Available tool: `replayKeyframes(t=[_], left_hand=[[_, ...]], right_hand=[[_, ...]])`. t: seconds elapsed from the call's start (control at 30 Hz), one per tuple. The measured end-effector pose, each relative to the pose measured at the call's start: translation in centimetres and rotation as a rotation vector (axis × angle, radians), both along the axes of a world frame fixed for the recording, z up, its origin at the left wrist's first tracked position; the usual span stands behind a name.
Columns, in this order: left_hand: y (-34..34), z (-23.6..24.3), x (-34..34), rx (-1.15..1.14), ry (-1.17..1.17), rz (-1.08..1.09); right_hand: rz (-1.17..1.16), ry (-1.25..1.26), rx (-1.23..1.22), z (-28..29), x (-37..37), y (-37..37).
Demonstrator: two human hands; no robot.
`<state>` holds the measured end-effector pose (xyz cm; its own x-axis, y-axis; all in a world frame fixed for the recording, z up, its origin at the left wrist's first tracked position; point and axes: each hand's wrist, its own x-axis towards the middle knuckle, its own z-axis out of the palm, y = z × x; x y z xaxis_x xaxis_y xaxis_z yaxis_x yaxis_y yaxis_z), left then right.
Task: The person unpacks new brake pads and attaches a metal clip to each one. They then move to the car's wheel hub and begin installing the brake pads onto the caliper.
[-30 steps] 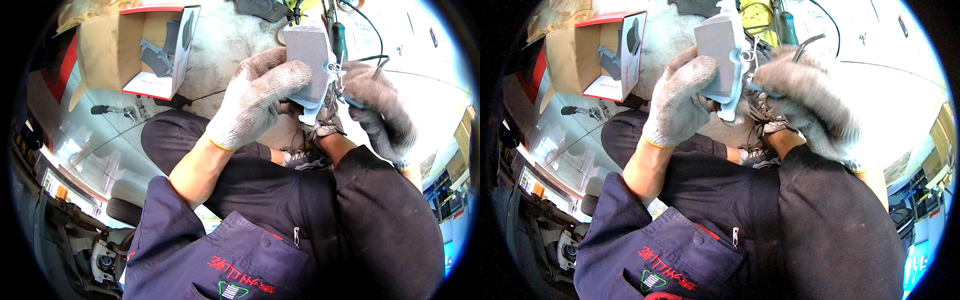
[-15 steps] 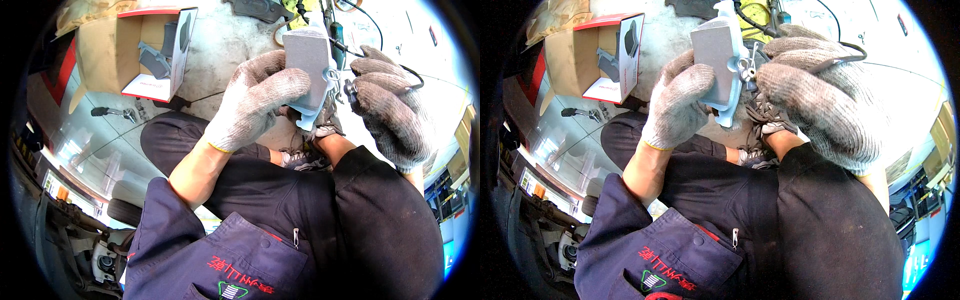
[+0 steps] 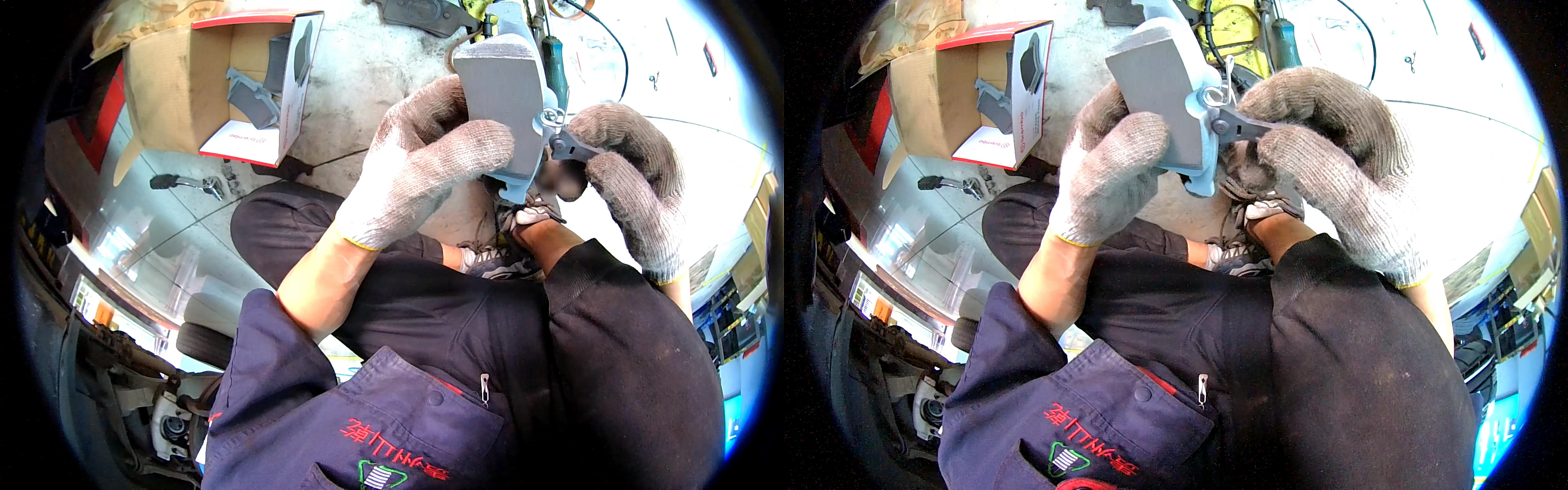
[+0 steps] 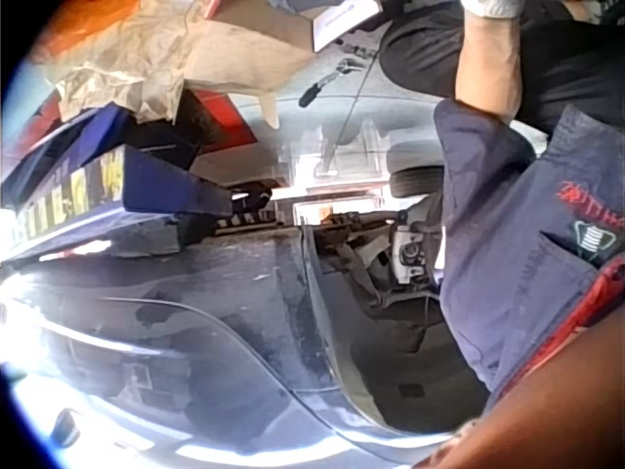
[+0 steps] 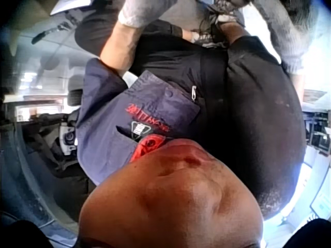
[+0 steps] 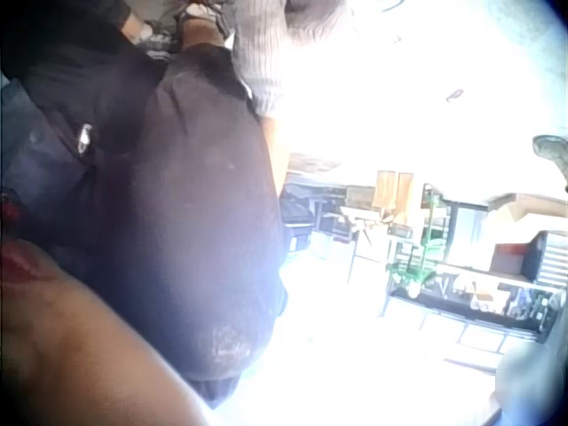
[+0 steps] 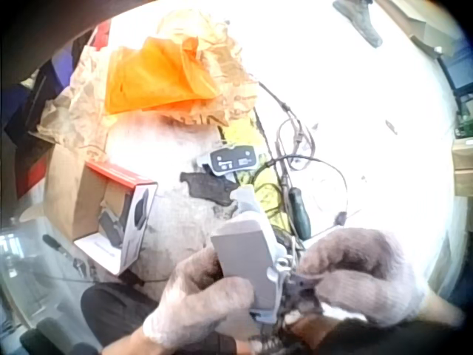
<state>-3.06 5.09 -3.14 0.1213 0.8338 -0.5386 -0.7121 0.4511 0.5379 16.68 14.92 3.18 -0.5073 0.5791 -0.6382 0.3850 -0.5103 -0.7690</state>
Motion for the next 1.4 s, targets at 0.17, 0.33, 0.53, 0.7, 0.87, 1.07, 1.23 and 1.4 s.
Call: replayKeyframes(t=[0.17,0.33,0.53,0.7,0.87,1.07,1.23,1.4], left_hand=[[-0.1,-0.2,-0.4,-0.002,0.127,-0.068],[0.0,-0.1,-0.3,0.034,0.21,-0.143],[0.3,0.3,-0.1,0.021,0.136,-0.135],[0.4,-0.1,-0.2,0.058,0.227,-0.168],[0.5,-0.3,0.0,-0.003,0.166,-0.162],[0.5,-0.4,0.3,0.042,0.162,-0.178],[0.1,-0.7,0.6,0.241,0.336,-0.177],[-0.2,-1.2,0.8,0.587,0.852,-0.006]], right_hand=[[0.032,-0.022,0.12,-0.1,-0.3,0.0],[-0.036,0.044,0.191,-1.6,0.6,-1.1],[0.154,0.035,0.471,-2.3,1.1,-0.2],[0.268,0.052,0.539,-3.4,2.2,0.2],[0.193,0.096,0.518,-3.2,2.0,-0.3],[0.288,0.116,0.594,-3.0,1.6,-0.1],[0.483,0.068,0.694,-2.6,0.9,0.4],[0.451,0.115,0.686,-2.8,0.6,0.3]])
